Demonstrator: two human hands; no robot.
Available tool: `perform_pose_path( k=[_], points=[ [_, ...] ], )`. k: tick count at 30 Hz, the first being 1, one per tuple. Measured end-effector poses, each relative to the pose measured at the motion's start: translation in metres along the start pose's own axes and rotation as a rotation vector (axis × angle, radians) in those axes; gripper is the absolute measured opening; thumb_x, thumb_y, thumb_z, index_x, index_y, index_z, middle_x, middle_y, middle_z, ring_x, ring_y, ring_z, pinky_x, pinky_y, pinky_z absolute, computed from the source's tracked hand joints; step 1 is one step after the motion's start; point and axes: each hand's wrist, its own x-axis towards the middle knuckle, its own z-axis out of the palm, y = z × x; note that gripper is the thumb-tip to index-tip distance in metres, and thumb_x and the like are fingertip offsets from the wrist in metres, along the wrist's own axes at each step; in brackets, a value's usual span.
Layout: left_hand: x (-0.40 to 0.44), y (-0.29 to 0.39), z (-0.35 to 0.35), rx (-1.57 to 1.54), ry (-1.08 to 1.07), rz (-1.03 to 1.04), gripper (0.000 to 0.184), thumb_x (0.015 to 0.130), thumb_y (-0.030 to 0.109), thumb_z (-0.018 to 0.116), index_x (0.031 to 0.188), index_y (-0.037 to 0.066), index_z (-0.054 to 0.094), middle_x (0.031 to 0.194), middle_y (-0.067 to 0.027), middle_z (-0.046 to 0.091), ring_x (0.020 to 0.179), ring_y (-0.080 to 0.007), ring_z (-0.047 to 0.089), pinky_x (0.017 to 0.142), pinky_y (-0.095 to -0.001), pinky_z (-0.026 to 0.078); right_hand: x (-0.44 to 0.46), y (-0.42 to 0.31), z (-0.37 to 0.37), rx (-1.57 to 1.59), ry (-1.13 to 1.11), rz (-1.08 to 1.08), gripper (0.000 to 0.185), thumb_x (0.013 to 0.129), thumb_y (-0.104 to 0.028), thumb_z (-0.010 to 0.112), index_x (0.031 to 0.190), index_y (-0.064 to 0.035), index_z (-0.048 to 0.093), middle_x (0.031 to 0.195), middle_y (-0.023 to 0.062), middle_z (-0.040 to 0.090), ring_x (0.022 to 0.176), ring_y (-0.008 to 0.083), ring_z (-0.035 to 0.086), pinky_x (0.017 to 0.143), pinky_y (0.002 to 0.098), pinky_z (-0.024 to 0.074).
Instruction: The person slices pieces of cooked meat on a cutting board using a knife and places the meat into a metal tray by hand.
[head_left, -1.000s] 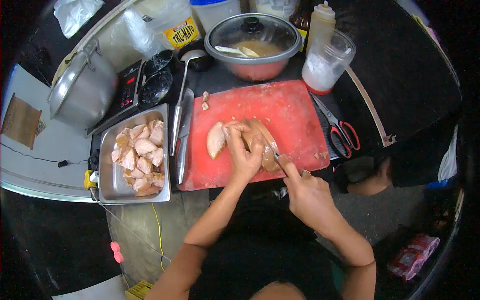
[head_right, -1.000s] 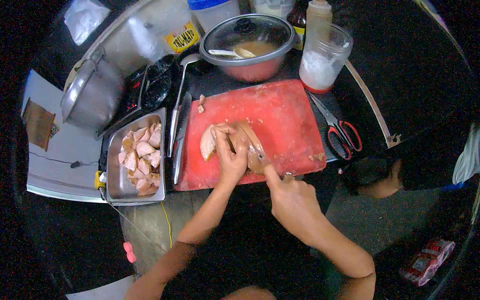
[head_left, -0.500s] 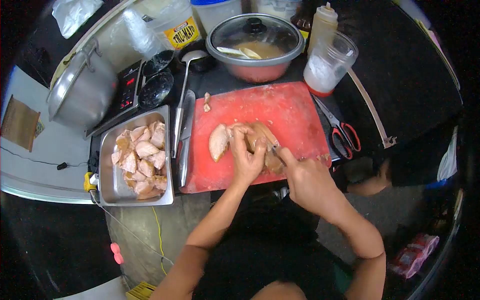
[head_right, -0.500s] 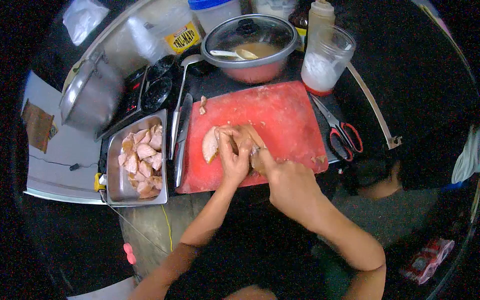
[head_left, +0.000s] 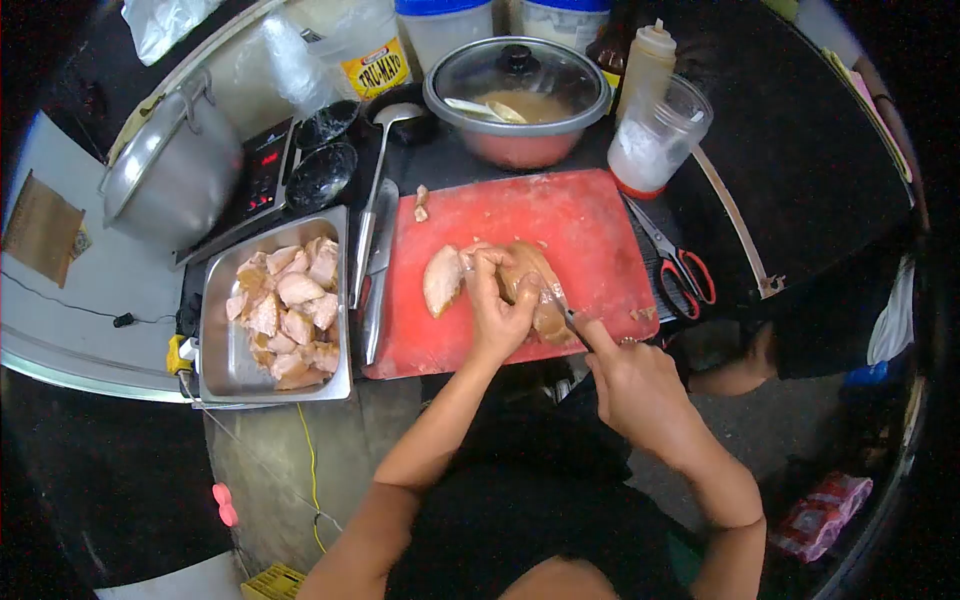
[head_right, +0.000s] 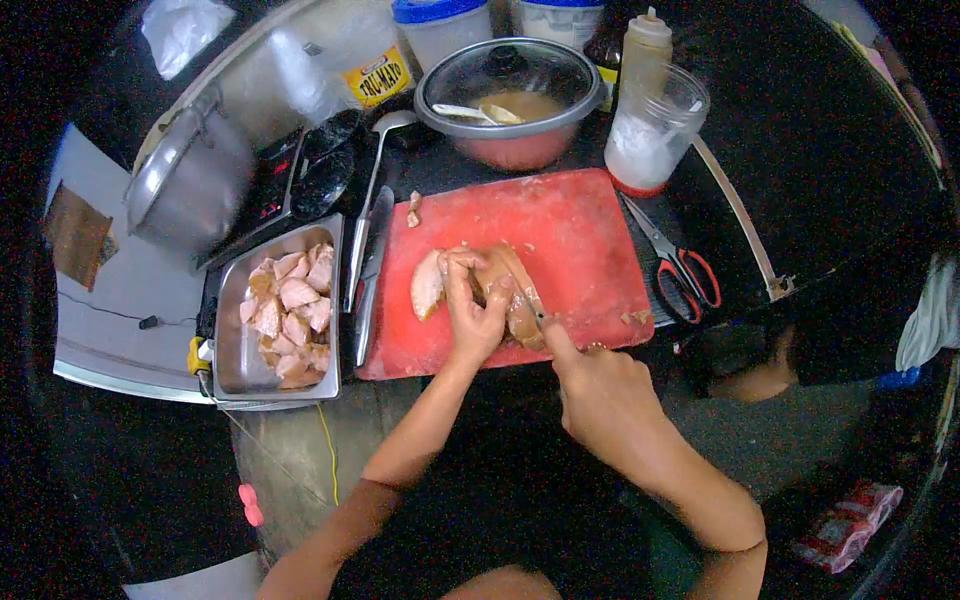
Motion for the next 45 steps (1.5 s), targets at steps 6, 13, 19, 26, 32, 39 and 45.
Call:
perform_pose_path(
  k=[6,13,19,26,32,39,45],
  points=[
    [-0.001,-0.002,0.001,0.015,-0.009,0.012,0.031,0.077,0.012,0.068,0.095,0.003,0.045,0.095,-0.0130,0.042,0.094,-0.0274,0.043,0.087,-0.0400,0.037,0.031,0.014,0.019,0.073,0.033,-0.044,0.035,0.089,-0.006,0.056,0.123,-0.0053,0.048,0.068,0.0226,0.063,0.067,0.0431,0.063,0.064,0.0536,0.0473],
    [-0.003,-0.004,0.000,-0.001,-0.012,-0.004,0.036,0.078,0.014,0.071,0.102,0.003,0.045,0.105,-0.0163,0.043,0.102,-0.0309,0.043,0.092,-0.0434,0.036,0.021,0.006,0.003,0.052,0.030,-0.061,0.038,0.079,0.002,0.056,0.115,0.0010,0.045,0.072,0.0249,0.064,0.069,0.0431,0.066,0.062,0.0532,0.0513],
    [0.027,0.040,-0.039,0.219,-0.366,0.075,0.064,0.073,0.022,0.077,0.129,0.007,0.047,0.142,-0.0221,0.034,0.136,-0.0424,0.027,0.110,-0.0555,0.024,0.014,0.009,0.006,0.058,0.012,0.007,0.037,0.092,-0.009,0.056,0.127,-0.0094,0.046,0.073,0.0228,0.064,0.073,0.0445,0.063,0.070,0.0532,0.0475],
    [0.083,0.031,-0.027,0.521,-1.270,0.423,0.053,0.066,0.019,0.078,0.114,0.011,0.057,0.117,-0.0091,0.061,0.121,-0.0328,0.051,0.111,-0.0654,0.021,0.011,0.014,0.005,0.023,0.023,-0.049,0.038,0.093,-0.010,0.055,0.129,-0.0102,0.044,0.075,0.0240,0.064,0.074,0.0455,0.063,0.068,0.0550,0.0480],
    [0.095,0.028,-0.015,0.463,-1.331,0.478,0.036,0.062,0.017,0.080,0.091,0.008,0.059,0.099,-0.0087,0.064,0.107,-0.0334,0.058,0.095,-0.0539,0.043,-0.019,0.017,0.006,0.006,0.044,0.006,0.043,0.092,-0.013,0.056,0.133,-0.0132,0.041,0.071,0.0212,0.064,0.065,0.0414,0.065,0.056,0.0513,0.0530],
    [0.100,0.013,-0.014,0.255,-1.384,0.490,0.035,0.059,0.012,0.079,0.084,0.005,0.056,0.089,-0.0128,0.060,0.094,-0.0368,0.058,0.081,-0.0452,0.047,-0.042,0.016,0.012,-0.023,0.053,0.028,0.046,0.092,-0.014,0.057,0.137,-0.0119,0.042,0.074,0.0208,0.064,0.059,0.0383,0.065,0.051,0.0481,0.0530],
    [0.102,0.007,-0.017,0.137,-1.385,0.448,0.035,0.057,0.010,0.080,0.081,0.003,0.055,0.088,-0.0142,0.060,0.094,-0.0371,0.058,0.081,-0.0458,0.047,-0.015,0.017,0.005,-0.091,0.012,-0.036,0.049,0.090,-0.012,0.058,0.136,-0.0083,0.043,0.069,0.0180,0.065,0.059,0.0369,0.066,0.051,0.0471,0.0530]
  ],
)
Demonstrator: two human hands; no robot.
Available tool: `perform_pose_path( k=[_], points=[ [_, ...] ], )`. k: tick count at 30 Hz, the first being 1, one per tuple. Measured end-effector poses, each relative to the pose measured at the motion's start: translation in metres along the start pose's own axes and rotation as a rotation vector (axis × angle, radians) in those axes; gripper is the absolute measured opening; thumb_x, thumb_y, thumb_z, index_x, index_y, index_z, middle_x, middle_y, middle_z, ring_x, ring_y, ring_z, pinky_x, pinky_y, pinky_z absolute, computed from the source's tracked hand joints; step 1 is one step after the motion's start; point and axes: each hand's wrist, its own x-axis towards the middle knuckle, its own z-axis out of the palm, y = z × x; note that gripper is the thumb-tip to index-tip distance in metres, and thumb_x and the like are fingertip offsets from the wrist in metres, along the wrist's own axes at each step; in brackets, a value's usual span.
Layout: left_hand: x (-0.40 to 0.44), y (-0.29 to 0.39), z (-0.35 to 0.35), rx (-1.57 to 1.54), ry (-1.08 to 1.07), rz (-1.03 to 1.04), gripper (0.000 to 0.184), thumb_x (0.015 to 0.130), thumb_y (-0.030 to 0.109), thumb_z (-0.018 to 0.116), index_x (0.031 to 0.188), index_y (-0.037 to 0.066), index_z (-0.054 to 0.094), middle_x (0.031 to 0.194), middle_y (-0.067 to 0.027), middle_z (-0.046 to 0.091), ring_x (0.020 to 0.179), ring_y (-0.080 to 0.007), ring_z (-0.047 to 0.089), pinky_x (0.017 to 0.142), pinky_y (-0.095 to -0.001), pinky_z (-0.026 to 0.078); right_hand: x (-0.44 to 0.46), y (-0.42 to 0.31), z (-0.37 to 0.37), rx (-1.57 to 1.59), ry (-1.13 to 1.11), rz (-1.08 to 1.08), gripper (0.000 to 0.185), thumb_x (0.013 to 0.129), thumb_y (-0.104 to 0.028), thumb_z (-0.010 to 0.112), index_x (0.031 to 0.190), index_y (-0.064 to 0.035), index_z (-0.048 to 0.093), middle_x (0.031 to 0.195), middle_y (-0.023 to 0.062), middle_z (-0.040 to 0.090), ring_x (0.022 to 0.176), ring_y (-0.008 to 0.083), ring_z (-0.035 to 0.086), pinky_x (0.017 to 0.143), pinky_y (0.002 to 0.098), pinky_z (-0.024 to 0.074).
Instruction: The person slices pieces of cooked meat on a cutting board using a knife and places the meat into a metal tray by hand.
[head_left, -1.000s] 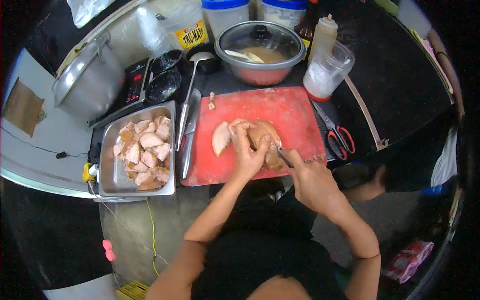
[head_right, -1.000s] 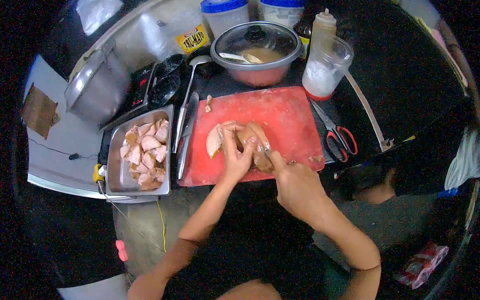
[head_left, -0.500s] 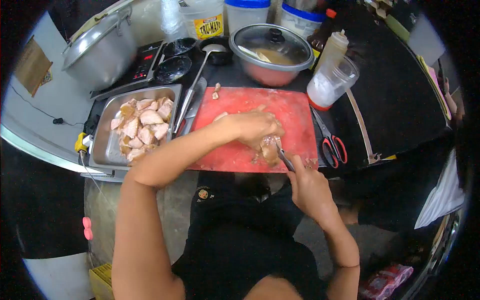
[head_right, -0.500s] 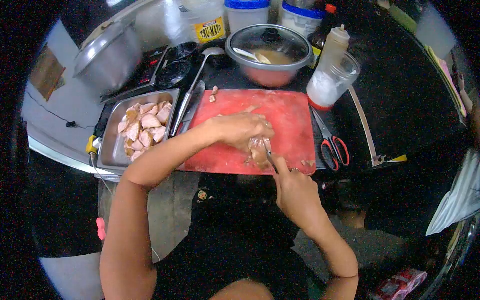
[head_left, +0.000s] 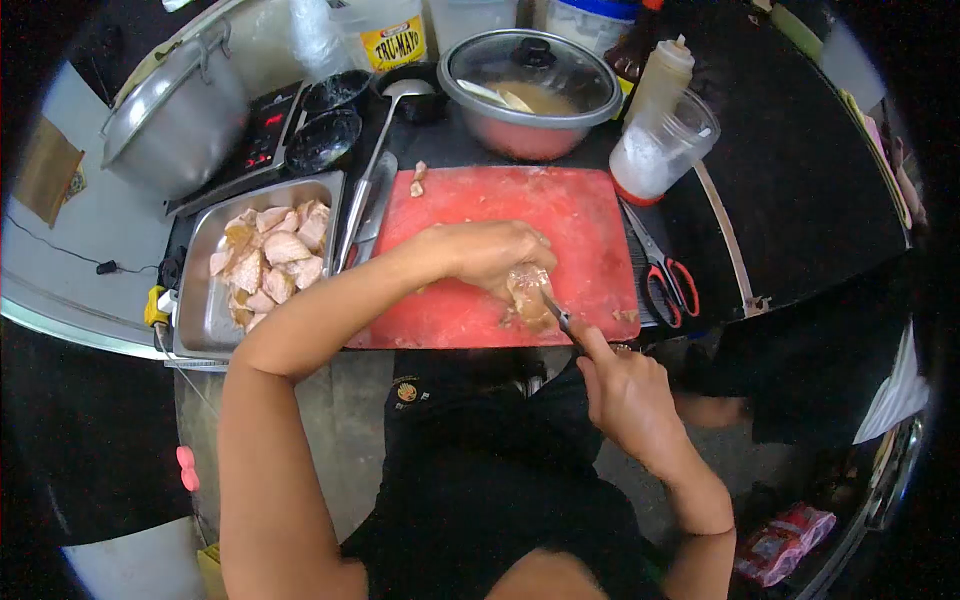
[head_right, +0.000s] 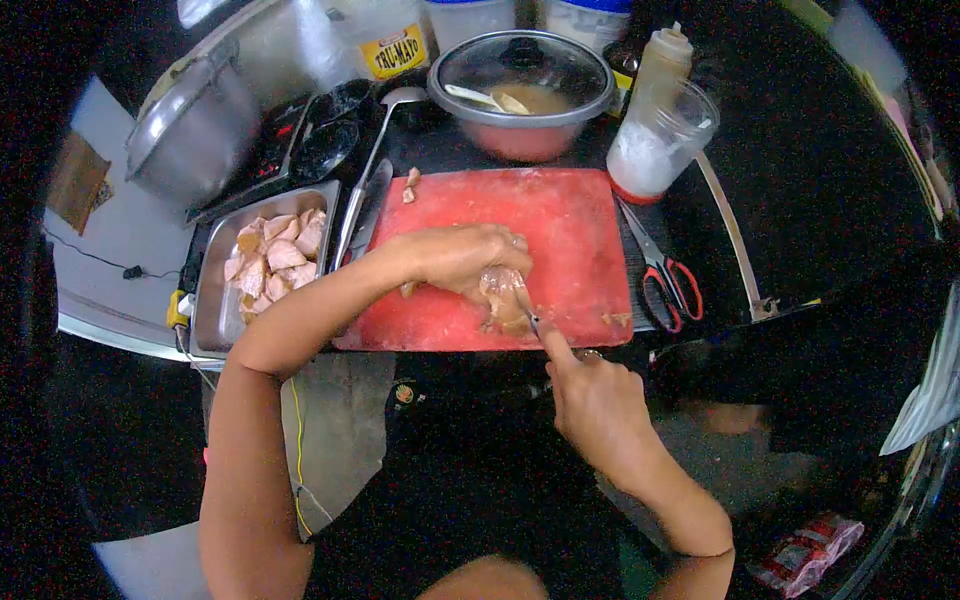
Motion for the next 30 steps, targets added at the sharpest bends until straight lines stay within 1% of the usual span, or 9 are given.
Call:
perform_pose_path(
  k=[5,8,11,14,17,20,23,26,30],
  points=[
    [0.001,-0.001,0.000,-0.008,0.000,-0.005,0.034,0.057,0.010,0.080,0.081,0.003,0.056,0.088,-0.0143,0.060,0.095,-0.0371,0.059,0.082,-0.0457,0.048,0.025,-0.001,0.001,-0.038,-0.074,-0.045,0.058,0.083,-0.006,0.059,0.138,-0.0049,0.040,0.067,0.0175,0.065,0.062,0.0375,0.067,0.054,0.0477,0.0534],
    [0.002,-0.005,0.003,-0.006,-0.026,-0.027,0.033,0.058,0.010,0.079,0.082,0.003,0.057,0.088,-0.0143,0.060,0.095,-0.0371,0.059,0.082,-0.0460,0.048,0.038,0.000,0.013,-0.061,-0.043,-0.060,0.062,0.080,-0.003,0.059,0.138,-0.0050,0.039,0.068,0.0170,0.065,0.064,0.0385,0.067,0.058,0.0494,0.0541],
    [0.000,0.001,0.002,0.013,-0.001,-0.068,0.033,0.059,0.010,0.079,0.081,0.003,0.056,0.087,-0.0143,0.061,0.094,-0.0371,0.059,0.082,-0.0458,0.048,0.033,0.004,0.017,0.022,0.017,-0.075,0.061,0.080,-0.004,0.059,0.138,-0.0065,0.039,0.071,0.0175,0.066,0.065,0.0398,0.067,0.060,0.0511,0.0540],
    [0.003,0.005,0.002,0.042,0.027,-0.016,0.034,0.058,0.011,0.080,0.081,0.003,0.056,0.088,-0.0146,0.061,0.093,-0.0375,0.059,0.081,-0.0460,0.048,0.022,-0.005,0.003,0.000,-0.101,0.028,0.059,0.084,-0.006,0.059,0.139,-0.0088,0.038,0.075,0.0189,0.066,0.066,0.0401,0.067,0.058,0.0504,0.0537],
    [0.002,0.006,0.000,0.006,0.016,-0.029,0.033,0.058,0.012,0.079,0.080,0.003,0.055,0.087,-0.0148,0.060,0.091,-0.0380,0.060,0.081,-0.0463,0.048,0.003,-0.009,-0.011,0.003,-0.146,0.079,0.058,0.088,-0.009,0.058,0.142,-0.0108,0.037,0.077,0.0202,0.066,0.065,0.0402,0.066,0.055,0.0497,0.0533],
    [0.004,0.001,0.001,0.064,0.037,0.007,0.035,0.058,0.018,0.081,0.083,0.003,0.061,0.088,-0.0158,0.065,0.091,-0.0375,0.062,0.080,-0.0456,0.049,-0.015,-0.010,-0.021,-0.017,-0.132,0.068,0.056,0.090,-0.011,0.057,0.142,-0.0107,0.036,0.076,0.0200,0.065,0.063,0.0401,0.066,0.053,0.0492,0.0532],
    [0.003,-0.002,0.003,0.035,0.033,0.013,0.032,0.059,0.011,0.079,0.079,0.003,0.055,0.086,-0.0145,0.059,0.092,-0.0379,0.059,0.081,-0.0466,0.048,-0.015,-0.005,-0.012,0.008,-0.123,0.058,0.056,0.089,-0.010,0.057,0.141,-0.0104,0.037,0.076,0.0200,0.065,0.062,0.0402,0.065,0.053,0.0490,0.0530],
    [0.001,0.002,-0.002,0.003,0.017,-0.008,0.032,0.060,0.012,0.079,0.079,0.003,0.055,0.086,-0.0144,0.059,0.093,-0.0375,0.059,0.081,-0.0468,0.047,-0.003,-0.004,-0.003,0.003,-0.105,0.045,0.055,0.088,-0.009,0.057,0.140,-0.0100,0.038,0.074,0.0198,0.065,0.063,0.0397,0.066,0.054,0.0492,0.0531],
    [0.002,-0.002,0.002,-0.007,0.017,-0.024,0.032,0.059,0.012,0.080,0.079,0.004,0.056,0.085,-0.0144,0.059,0.093,-0.0371,0.059,0.081,-0.0469,0.047,0.016,-0.001,0.018,0.084,-0.029,0.050,0.044,0.090,-0.010,0.059,0.133,-0.0125,0.045,0.072,0.0205,0.063,0.067,0.0419,0.063,0.060,0.0517,0.0500]
  ],
)
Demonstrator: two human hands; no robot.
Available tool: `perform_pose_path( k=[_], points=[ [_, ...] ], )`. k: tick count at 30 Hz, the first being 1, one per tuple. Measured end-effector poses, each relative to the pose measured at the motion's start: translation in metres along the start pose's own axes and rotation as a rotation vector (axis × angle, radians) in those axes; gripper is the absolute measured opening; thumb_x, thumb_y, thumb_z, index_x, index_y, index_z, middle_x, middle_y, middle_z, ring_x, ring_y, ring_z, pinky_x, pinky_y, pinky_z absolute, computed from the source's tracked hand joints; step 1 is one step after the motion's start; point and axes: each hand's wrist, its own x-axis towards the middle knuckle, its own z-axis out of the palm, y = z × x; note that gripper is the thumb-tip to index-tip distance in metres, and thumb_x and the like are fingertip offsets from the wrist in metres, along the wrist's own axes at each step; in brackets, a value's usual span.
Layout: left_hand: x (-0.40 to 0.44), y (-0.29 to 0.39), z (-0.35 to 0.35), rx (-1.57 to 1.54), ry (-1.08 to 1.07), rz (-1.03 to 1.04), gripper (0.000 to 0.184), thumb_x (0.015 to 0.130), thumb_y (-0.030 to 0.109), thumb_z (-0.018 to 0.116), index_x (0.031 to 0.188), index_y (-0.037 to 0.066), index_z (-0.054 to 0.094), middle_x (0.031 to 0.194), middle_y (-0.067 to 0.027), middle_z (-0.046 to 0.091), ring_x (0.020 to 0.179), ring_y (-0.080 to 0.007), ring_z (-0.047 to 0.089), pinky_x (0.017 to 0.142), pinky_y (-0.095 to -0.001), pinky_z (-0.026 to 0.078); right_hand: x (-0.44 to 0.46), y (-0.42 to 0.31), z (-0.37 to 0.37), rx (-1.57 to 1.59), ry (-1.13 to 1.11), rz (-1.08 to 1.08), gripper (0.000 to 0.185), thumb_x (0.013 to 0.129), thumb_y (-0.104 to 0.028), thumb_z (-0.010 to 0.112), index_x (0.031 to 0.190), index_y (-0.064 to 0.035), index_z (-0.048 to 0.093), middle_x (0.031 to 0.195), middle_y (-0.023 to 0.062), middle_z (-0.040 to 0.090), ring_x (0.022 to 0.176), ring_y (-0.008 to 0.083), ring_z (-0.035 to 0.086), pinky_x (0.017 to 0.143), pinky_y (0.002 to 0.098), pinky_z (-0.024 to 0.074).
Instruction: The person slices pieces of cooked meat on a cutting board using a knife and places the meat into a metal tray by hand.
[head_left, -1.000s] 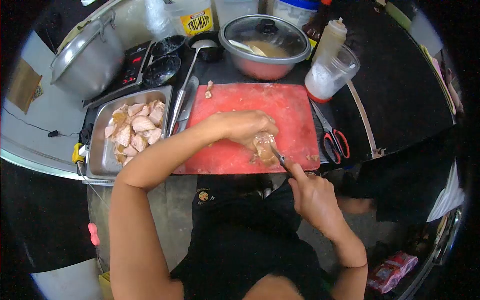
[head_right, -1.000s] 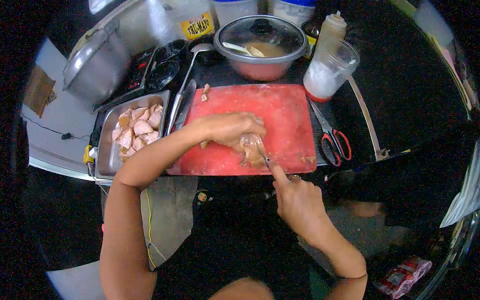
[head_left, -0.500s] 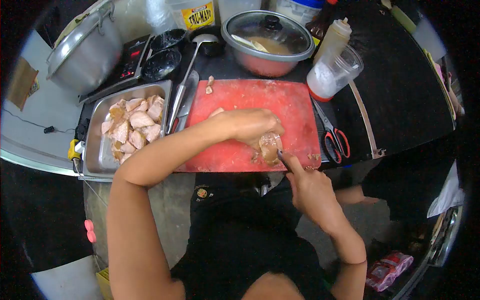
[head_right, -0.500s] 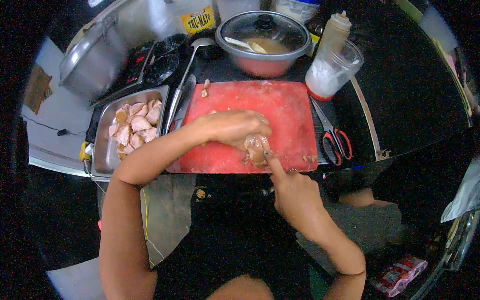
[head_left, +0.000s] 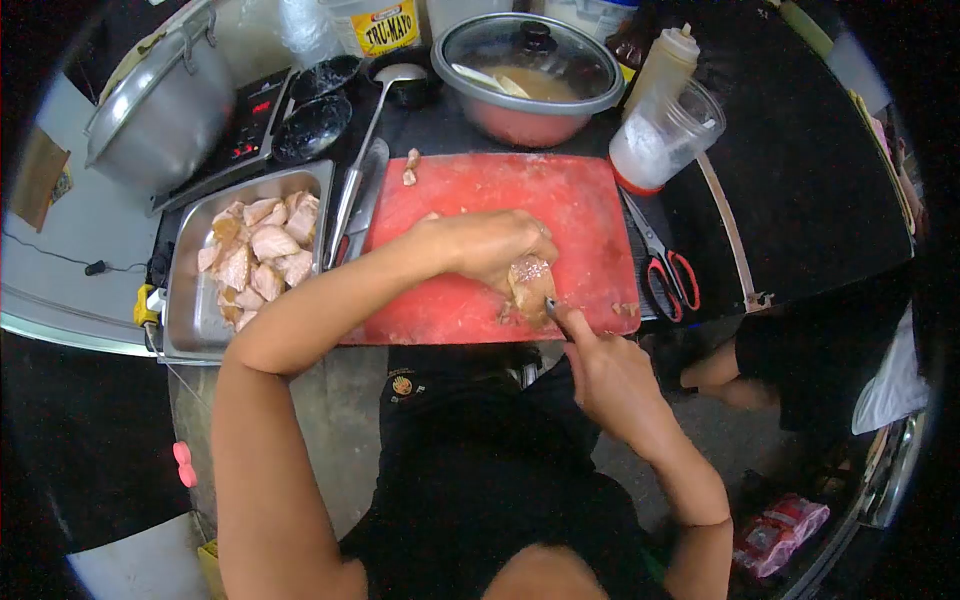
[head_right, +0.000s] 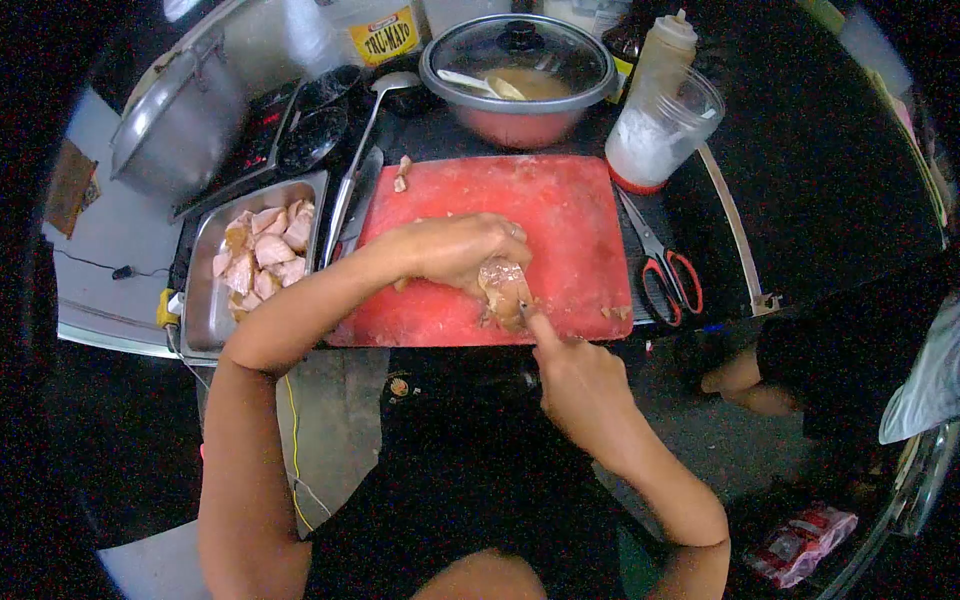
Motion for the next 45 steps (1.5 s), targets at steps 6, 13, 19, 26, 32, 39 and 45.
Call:
perform_pose_path(
  k=[6,13,19,26,32,39,45],
  points=[
    [0.000,0.002,0.005,0.015,0.053,0.011,0.033,0.058,0.013,0.081,0.078,0.004,0.056,0.084,-0.0143,0.059,0.092,-0.0364,0.059,0.080,-0.0459,0.048,-0.007,-0.001,-0.011,-0.006,-0.050,-0.001,0.050,0.091,-0.013,0.056,0.138,-0.0102,0.040,0.074,0.0207,0.065,0.065,0.0399,0.066,0.056,0.0497,0.0533],
    [0.001,-0.001,0.003,0.006,0.048,0.037,0.032,0.057,0.013,0.080,0.079,0.003,0.059,0.085,-0.0169,0.064,0.088,-0.0384,0.062,0.078,-0.0456,0.049,-0.045,-0.005,-0.025,-0.090,-0.112,0.047,0.053,0.091,-0.012,0.056,0.140,-0.0096,0.038,0.072,0.0186,0.064,0.060,0.0381,0.065,0.052,0.0473,0.0530],
    [-0.001,0.004,-0.001,0.041,0.034,0.010,0.034,0.057,0.014,0.081,0.080,0.004,0.057,0.086,-0.0148,0.061,0.090,-0.0372,0.061,0.080,-0.0462,0.049,-0.015,0.004,0.011,-0.007,-0.008,-0.016,0.049,0.092,-0.012,0.055,0.138,-0.0082,0.039,0.074,0.0194,0.065,0.062,0.0384,0.066,0.052,0.0478,0.0530],
    [-0.002,0.005,0.003,0.059,0.055,-0.003,0.036,0.056,0.012,0.082,0.080,0.004,0.057,0.085,-0.0138,0.060,0.091,-0.0366,0.060,0.080,-0.0467,0.048,-0.019,-0.005,-0.004,-0.014,-0.095,0.061,0.048,0.093,-0.014,0.055,0.139,-0.0104,0.039,0.077,0.0202,0.066,0.064,0.0393,0.066,0.055,0.0502,0.0535],
    [0.001,0.001,0.003,0.011,0.016,-0.010,0.033,0.057,0.011,0.081,0.078,0.003,0.057,0.084,-0.0146,0.061,0.090,-0.0368,0.060,0.078,-0.0457,0.048,-0.050,-0.002,-0.008,-0.054,-0.132,0.098,0.055,0.094,-0.014,0.054,0.144,-0.0117,0.032,0.077,0.0211,0.066,0.063,0.0398,0.066,0.054,0.0496,0.0537],
    [-0.001,0.002,0.001,0.040,0.045,-0.027,0.034,0.059,0.012,0.082,0.079,0.003,0.057,0.085,-0.0152,0.061,0.090,-0.0376,0.060,0.078,-0.0462,0.048,-0.010,0.011,0.029,0.028,-0.055,0.043,0.052,0.095,-0.016,0.054,0.143,-0.0126,0.035,0.077,0.0225,0.065,0.063,0.0396,0.066,0.053,0.0495,0.0532],
    [-0.001,0.001,0.003,0.014,0.036,-0.020,0.036,0.058,0.012,0.082,0.080,0.003,0.056,0.087,-0.0161,0.061,0.091,-0.0381,0.060,0.079,-0.0469,0.048,-0.049,0.006,0.022,0.050,-0.054,0.091,0.051,0.095,-0.017,0.053,0.143,-0.0143,0.036,0.078,0.0232,0.064,0.060,0.0394,0.065,0.052,0.0491,0.0530]
  ],
)
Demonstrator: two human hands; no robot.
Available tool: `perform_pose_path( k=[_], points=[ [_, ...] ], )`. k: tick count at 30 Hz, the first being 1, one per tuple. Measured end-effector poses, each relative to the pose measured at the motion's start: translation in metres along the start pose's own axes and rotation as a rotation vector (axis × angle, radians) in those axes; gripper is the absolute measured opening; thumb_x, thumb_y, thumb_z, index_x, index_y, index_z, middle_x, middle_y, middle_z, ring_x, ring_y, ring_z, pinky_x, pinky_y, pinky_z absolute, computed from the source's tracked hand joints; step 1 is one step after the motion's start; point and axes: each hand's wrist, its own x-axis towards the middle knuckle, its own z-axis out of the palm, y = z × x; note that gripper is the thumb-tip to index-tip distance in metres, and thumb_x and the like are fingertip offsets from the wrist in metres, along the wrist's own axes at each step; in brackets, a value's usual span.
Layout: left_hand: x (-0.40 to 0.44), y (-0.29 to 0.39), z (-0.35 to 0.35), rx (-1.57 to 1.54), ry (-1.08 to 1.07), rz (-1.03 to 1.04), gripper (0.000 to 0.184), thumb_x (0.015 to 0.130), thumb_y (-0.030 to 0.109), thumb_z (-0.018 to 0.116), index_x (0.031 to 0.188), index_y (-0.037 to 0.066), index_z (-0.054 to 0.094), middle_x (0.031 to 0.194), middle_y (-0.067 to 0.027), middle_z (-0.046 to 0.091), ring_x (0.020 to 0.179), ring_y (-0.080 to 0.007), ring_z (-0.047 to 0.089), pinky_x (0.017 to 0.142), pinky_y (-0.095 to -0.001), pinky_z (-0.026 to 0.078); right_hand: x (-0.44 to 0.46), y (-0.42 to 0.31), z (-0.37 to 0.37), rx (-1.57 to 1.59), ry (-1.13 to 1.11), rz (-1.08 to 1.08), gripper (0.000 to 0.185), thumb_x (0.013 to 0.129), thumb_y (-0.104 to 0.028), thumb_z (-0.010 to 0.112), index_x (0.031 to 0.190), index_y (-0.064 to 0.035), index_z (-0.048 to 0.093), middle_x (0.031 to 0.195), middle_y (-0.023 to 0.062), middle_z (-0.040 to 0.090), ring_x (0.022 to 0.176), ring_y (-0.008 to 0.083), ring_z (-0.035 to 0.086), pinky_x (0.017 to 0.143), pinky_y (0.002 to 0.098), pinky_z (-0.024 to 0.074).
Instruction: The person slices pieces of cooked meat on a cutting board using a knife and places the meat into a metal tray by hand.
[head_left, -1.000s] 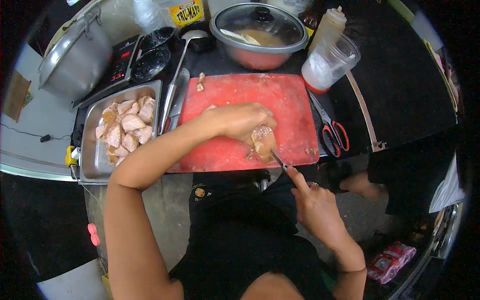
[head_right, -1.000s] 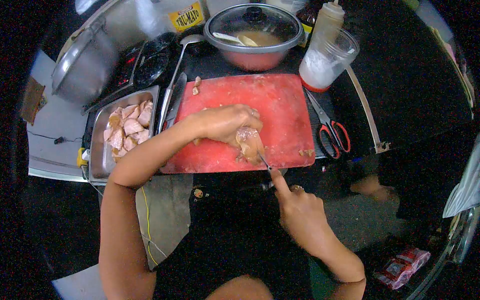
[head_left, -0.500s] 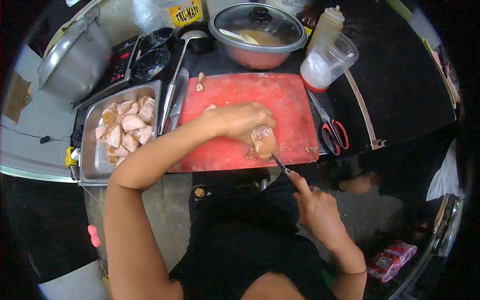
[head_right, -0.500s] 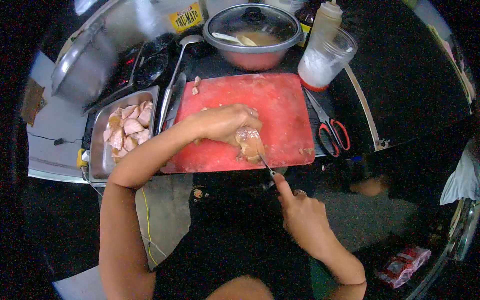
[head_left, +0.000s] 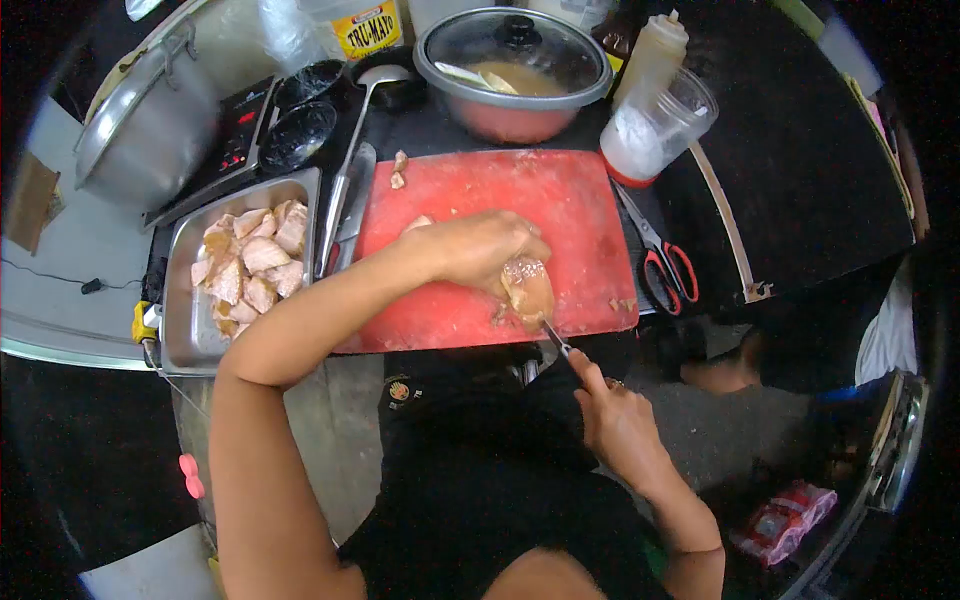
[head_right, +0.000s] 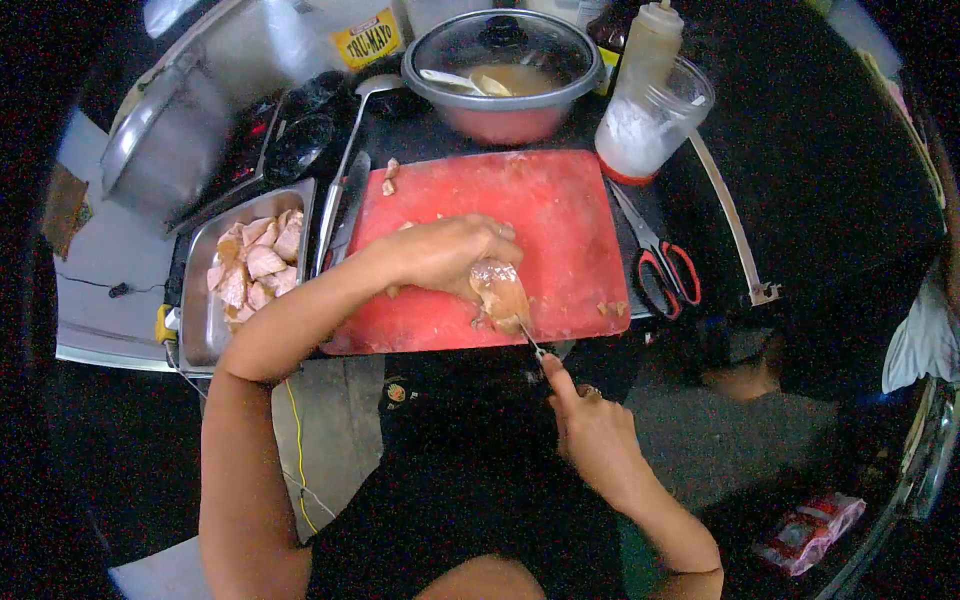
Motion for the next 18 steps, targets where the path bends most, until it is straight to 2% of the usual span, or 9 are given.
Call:
perform_pose_path(
  k=[5,8,11,14,17,18],
  points=[
    [0.001,0.002,0.000,0.017,0.012,0.000,0.038,0.056,0.012,0.083,0.080,0.002,0.055,0.085,-0.0163,0.060,0.089,-0.0384,0.060,0.078,-0.0468,0.048,0.019,0.009,0.030,0.020,0.095,-0.035,0.053,0.095,-0.019,0.053,0.145,-0.0150,0.035,0.077,0.0226,0.064,0.059,0.0392,0.065,0.050,0.0491,0.0525],
    [0.001,0.002,-0.004,0.023,-0.020,-0.018,0.040,0.055,0.014,0.084,0.083,0.003,0.058,0.086,-0.0169,0.061,0.089,-0.0393,0.059,0.077,-0.0466,0.048,0.025,0.005,0.031,0.064,0.072,0.009,0.049,0.092,-0.013,0.058,0.138,-0.0127,0.041,0.080,0.0231,0.064,0.068,0.0430,0.063,0.059,0.0523,0.0506],
    [0.004,0.001,-0.019,-0.002,-0.149,-0.130,0.045,0.054,0.016,0.087,0.089,0.004,0.062,0.091,-0.0144,0.065,0.092,-0.0342,0.063,0.079,-0.0423,0.049,0.006,0.013,0.031,-0.005,0.060,0.002,0.054,0.096,-0.019,0.053,0.146,-0.0172,0.035,0.079,0.0214,0.065,0.059,0.0388,0.065,0.051,0.0479,0.0533],
    [0.016,-0.027,-0.026,-0.202,-0.291,-0.270,0.048,0.056,0.020,0.089,0.094,0.004,0.064,0.093,-0.0118,0.069,0.089,-0.0288,0.067,0.076,-0.0391,0.052,-0.009,0.022,0.024,0.013,0.041,-0.007,0.054,0.095,-0.018,0.052,0.146,-0.0178,0.036,0.082,0.0212,0.066,0.060,0.0375,0.066,0.052,0.0462,0.0541],
    [0.032,-0.047,-0.038,-0.185,-0.298,-0.325,0.060,0.055,0.020,0.090,0.107,0.007,0.062,0.102,-0.0088,0.068,0.099,-0.0219,0.064,0.086,-0.0344,0.049,-0.011,0.017,0.012,-0.074,0.063,-0.024,0.053,0.095,-0.018,0.053,0.145,-0.0181,0.037,0.085,0.0215,0.067,0.060,0.0357,0.067,0.052,0.0450,0.0547],
    [0.035,-0.051,-0.040,-0.187,-0.276,-0.286,0.065,0.055,0.026,0.090,0.111,0.007,0.061,0.105,-0.0107,0.067,0.101,-0.0234,0.063,0.086,-0.0355,0.049,-0.011,0.016,0.012,-0.114,0.084,-0.024,0.053,0.095,-0.018,0.053,0.145,-0.0190,0.038,0.085,0.0210,0.067,0.060,0.0349,0.067,0.052,0.0447,0.0547]
  ],
)
